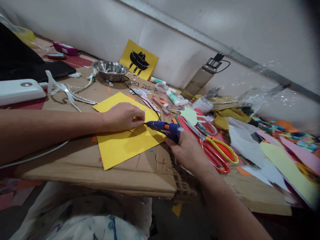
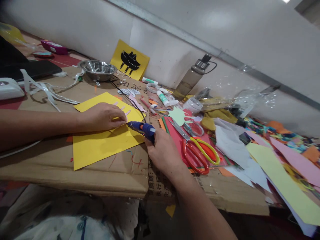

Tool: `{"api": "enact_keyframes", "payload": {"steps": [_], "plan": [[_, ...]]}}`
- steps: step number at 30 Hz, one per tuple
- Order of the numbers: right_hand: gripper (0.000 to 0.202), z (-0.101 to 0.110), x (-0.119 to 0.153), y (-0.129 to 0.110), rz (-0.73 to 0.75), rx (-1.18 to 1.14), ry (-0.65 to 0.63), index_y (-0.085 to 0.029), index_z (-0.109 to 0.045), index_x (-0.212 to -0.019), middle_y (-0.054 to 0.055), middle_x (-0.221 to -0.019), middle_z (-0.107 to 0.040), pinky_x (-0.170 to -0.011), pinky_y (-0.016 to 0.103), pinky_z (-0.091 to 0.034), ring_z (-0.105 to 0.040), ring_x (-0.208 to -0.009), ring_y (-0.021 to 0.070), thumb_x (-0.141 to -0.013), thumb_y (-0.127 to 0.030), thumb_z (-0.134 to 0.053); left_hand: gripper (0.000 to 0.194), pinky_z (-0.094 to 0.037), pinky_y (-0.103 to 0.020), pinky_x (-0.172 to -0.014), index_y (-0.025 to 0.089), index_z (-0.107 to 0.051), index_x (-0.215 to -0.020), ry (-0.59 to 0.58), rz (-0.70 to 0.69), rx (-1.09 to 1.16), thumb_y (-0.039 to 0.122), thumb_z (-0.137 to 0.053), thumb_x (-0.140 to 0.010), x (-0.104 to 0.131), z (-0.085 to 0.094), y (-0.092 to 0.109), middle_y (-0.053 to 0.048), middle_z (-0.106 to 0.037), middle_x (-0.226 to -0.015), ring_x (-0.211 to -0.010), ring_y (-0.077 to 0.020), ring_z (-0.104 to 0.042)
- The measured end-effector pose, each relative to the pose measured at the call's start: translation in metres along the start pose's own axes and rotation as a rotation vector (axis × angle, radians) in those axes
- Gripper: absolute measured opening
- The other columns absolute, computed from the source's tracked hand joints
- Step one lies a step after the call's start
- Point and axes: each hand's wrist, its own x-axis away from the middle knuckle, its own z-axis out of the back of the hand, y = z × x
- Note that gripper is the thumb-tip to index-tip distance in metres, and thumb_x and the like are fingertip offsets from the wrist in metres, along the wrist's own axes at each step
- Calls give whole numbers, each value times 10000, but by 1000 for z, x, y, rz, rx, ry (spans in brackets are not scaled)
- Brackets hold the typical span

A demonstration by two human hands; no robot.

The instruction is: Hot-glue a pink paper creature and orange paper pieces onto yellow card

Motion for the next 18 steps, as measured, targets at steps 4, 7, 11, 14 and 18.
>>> {"api": "enact_keyframes", "payload": {"steps": [4,7,11,14,18], "plan": [[97,-2,-1,1,-22,-29,15,-181,-593,-820,65,-751,-617,-596,306,-387,-534,-679,200,-800,-262,-544,173,-424,-224,-647,184,-754,-833,20,150,209,295,-623,-812,-3,1,-3,-2,-748,-778,-692,-128,-642],[129,-3,-2,0,-13,-101,16,-181,-617,-873,57,-755,-619,-620,313,-408,-550,-705,207,-795,-250,-540,190,-417,-222,-625,171,-760,-830,9,225,301,311,-639,-791,-5,3,-5,-3,-740,-751,-683,-126,-635],[181,-4,-3,-1,-10,-155,17,-179,-641,-931,64,-803,-642,-681,339,-442,-577,-765,226,-794,-256,-551,193,-415,-221,-611,166,-761,-813,-14,270,347,313,-644,-770,-6,5,-5,-3,-733,-729,-678,-126,-631],[222,-7,-4,2,-30,-164,9,-172,-653,-979,78,-858,-661,-715,362,-460,-589,-797,236,-808,-271,-551,198,-420,-222,-607,167,-763,-815,-25,287,362,316,-644,-763,-6,6,-3,-3,-737,-731,-668,-125,-631],[261,-12,-5,5,12,-198,19,-174,-655,-1044,93,-976,-679,-792,383,-470,-603,-890,245,-830,-274,-543,207,-427,-220,-609,163,-765,-807,-32,300,373,325,-646,-759,-6,8,-1,-9,-744,-745,-681,-127,-640]]}}
